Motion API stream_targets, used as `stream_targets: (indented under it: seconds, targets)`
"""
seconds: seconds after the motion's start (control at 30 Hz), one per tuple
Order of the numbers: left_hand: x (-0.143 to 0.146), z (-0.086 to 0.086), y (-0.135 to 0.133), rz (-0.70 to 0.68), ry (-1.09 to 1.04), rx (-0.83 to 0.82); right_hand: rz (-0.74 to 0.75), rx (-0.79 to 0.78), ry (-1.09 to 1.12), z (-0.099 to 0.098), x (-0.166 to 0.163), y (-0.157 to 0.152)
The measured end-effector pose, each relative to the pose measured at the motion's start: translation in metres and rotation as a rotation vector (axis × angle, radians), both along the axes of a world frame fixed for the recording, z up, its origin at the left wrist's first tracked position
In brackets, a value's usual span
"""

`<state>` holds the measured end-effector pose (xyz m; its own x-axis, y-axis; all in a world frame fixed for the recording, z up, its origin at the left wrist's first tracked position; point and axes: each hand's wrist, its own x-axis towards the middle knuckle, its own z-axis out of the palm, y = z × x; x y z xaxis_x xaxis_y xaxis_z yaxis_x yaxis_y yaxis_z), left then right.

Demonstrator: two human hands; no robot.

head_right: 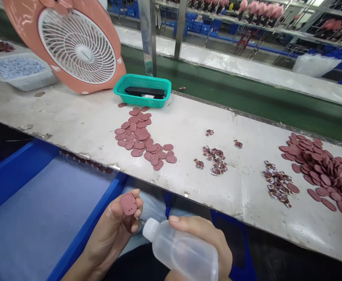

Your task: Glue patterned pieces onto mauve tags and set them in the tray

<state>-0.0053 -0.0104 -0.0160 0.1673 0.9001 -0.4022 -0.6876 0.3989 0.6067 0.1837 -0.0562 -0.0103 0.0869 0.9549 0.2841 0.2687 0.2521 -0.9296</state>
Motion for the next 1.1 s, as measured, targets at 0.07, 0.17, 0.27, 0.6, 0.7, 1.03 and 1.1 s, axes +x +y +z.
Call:
stream_targets:
  seconds: [0.07,0.17,0.27,0.6,0.7,1.03,1.1]
  targets:
    - [-0.001,0.001,-0.001,-0.011,0.014,0.009,-0.032,0.077,0.046,0.010,-0.007,0.006]
    - [-0.001,0.003,-0.001,-0.024,0.026,0.028,-0.034,0.131,0.040,0.014,-0.011,0.014]
    - [-0.001,0.005,-0.001,-0.019,0.040,0.033,0.002,0.150,0.028,0.013,-0.008,0.017]
    - [-0.001,0.009,0.002,-0.021,0.100,0.020,0.065,0.072,0.124,0.020,-0.016,0.021]
    - [-0.001,0.009,0.002,-0.022,0.105,0.015,0.045,0.124,0.126,0.020,-0.017,0.022]
    - [-0.001,0.013,0.001,-0.006,0.107,-0.006,0.012,0.178,0.137,0.020,-0.016,0.024]
    - [-0.001,0.015,0.001,0.000,0.105,-0.012,-0.010,0.172,0.144,0.019,-0.017,0.024]
